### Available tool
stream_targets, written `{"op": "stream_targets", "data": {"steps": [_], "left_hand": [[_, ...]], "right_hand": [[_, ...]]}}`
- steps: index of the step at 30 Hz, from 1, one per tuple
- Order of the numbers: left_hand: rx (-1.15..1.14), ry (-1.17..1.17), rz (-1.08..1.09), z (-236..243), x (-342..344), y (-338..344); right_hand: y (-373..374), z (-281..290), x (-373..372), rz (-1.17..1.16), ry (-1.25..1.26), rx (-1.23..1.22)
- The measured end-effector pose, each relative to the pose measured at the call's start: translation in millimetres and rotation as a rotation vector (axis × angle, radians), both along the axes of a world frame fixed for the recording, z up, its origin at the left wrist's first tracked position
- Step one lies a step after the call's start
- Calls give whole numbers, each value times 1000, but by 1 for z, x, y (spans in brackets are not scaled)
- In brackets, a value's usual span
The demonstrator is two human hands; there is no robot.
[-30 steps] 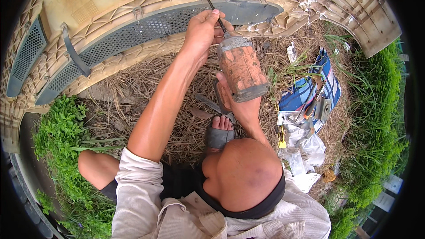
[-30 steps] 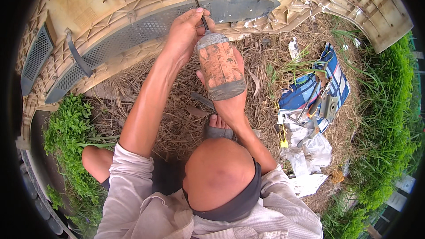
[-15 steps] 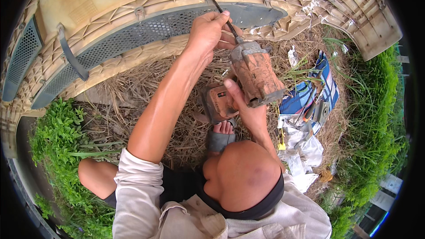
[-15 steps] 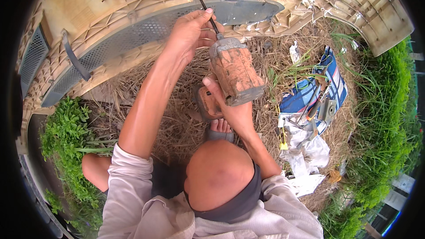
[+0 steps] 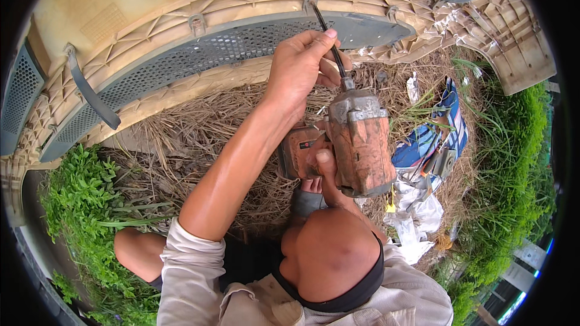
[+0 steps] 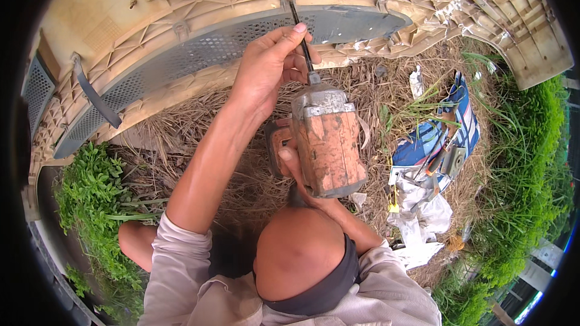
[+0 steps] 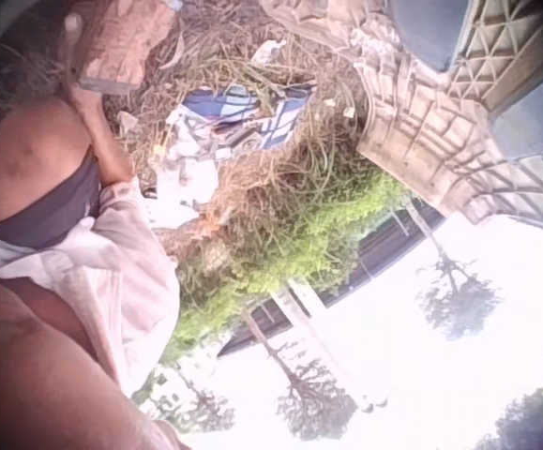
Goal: The person uses a power drill to unscrew and remove plastic panels from a large vehicle bumper while sitting on the ground.
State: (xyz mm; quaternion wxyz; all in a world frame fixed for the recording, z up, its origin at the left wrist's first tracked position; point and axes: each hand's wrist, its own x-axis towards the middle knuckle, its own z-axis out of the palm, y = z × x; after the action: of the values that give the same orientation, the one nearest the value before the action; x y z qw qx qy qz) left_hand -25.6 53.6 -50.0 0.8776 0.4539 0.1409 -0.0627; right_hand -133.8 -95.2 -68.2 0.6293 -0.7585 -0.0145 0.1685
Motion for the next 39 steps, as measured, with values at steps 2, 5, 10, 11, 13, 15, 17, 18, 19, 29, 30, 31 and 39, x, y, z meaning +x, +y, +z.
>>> {"op": "stream_targets", "data": {"steps": [2,5,10,11,13,15,17,18,19,29,30,31,39], "left_hand": [[-28,30,10,4,-1,5],[56,4,51,1,-1,17],[1042,-310,497,-8,-17,56],[1205,-377,586,-6,-19,69],[1615,-542,723,-7,-5,100],[1871,-624,771,-8,1,119],[1961,-618,750,-12,4,128],[2049,-592,748,-19,5,132],[2080,-592,761,-25,7,131],[2285,-436,811,-45,22,140],[2247,-522,835,-48,23,145],[2214,-524,804,-50,24,148],[2151,-638,561,-31,24,166]], "right_hand": [[1,3,5,12,-50,-4],[-4,4,10,20,-56,-19],[-30,3,7,-17,-27,-82],[-33,2,7,-25,-22,-85],[-44,0,2,-40,-6,-88],[-51,0,2,-49,4,-85],[-51,1,3,-47,14,-81],[-51,1,5,-45,16,-81],[-50,1,6,-45,23,-82],[-42,-9,3,-104,83,-93],[-42,-11,1,-110,90,-98],[-42,-11,-1,-119,99,-104],[-48,-10,-5,-180,142,-148]]}}
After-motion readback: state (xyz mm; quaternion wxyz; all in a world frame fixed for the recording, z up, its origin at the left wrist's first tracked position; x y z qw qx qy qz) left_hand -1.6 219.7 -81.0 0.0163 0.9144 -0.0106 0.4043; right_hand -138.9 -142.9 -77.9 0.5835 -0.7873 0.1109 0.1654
